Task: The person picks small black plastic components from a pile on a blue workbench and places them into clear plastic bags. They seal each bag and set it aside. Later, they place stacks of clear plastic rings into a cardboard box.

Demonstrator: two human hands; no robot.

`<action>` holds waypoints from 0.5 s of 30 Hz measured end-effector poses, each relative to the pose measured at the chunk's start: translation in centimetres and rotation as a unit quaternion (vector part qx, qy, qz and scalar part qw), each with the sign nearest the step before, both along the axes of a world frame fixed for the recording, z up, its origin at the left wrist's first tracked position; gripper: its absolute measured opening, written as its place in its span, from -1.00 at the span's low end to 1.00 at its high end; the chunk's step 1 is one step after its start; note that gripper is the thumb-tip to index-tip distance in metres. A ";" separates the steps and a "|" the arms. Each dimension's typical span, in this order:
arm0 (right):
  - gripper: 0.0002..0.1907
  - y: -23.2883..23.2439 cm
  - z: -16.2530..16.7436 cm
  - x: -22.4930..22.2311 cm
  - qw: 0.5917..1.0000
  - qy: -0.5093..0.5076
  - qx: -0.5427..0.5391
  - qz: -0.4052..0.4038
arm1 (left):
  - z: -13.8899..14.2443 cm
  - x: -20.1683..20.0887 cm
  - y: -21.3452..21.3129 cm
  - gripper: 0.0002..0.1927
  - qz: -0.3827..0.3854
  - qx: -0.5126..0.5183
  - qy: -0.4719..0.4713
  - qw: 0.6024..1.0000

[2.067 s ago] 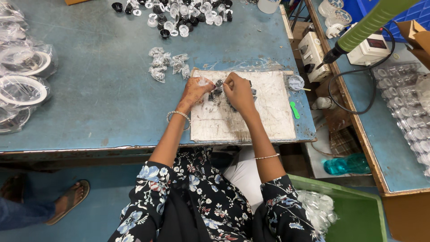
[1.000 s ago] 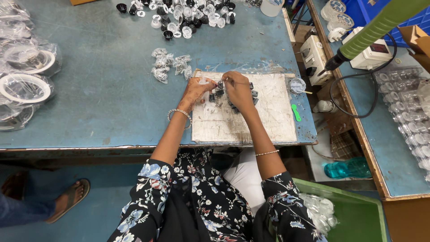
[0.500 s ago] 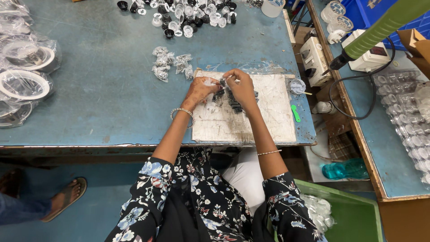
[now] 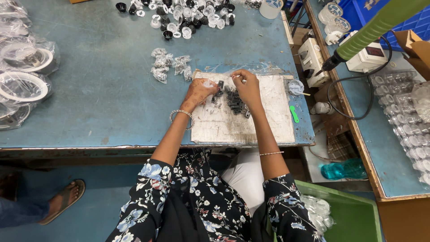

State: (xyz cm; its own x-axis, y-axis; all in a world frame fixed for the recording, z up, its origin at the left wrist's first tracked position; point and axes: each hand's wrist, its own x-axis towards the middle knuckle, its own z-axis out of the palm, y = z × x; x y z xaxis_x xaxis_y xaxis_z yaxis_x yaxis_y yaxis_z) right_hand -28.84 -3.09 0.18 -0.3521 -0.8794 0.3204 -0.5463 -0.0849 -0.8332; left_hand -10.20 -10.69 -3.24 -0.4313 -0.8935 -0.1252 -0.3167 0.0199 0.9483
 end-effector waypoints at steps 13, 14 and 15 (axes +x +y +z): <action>-0.85 -0.1 -1.2 -0.4 0.998 0.034 -0.040 0.042 | -0.4 0.6 0.5 -0.81 0.015 0.041 0.098 0.994; -0.84 -0.1 -1.2 -0.5 0.996 0.030 -0.060 0.059 | -0.5 0.8 0.5 -0.83 0.016 0.053 0.114 0.992; -0.83 -0.1 -1.2 -0.4 0.995 0.039 -0.071 0.060 | -0.6 0.9 0.6 -0.85 0.017 0.065 0.129 0.989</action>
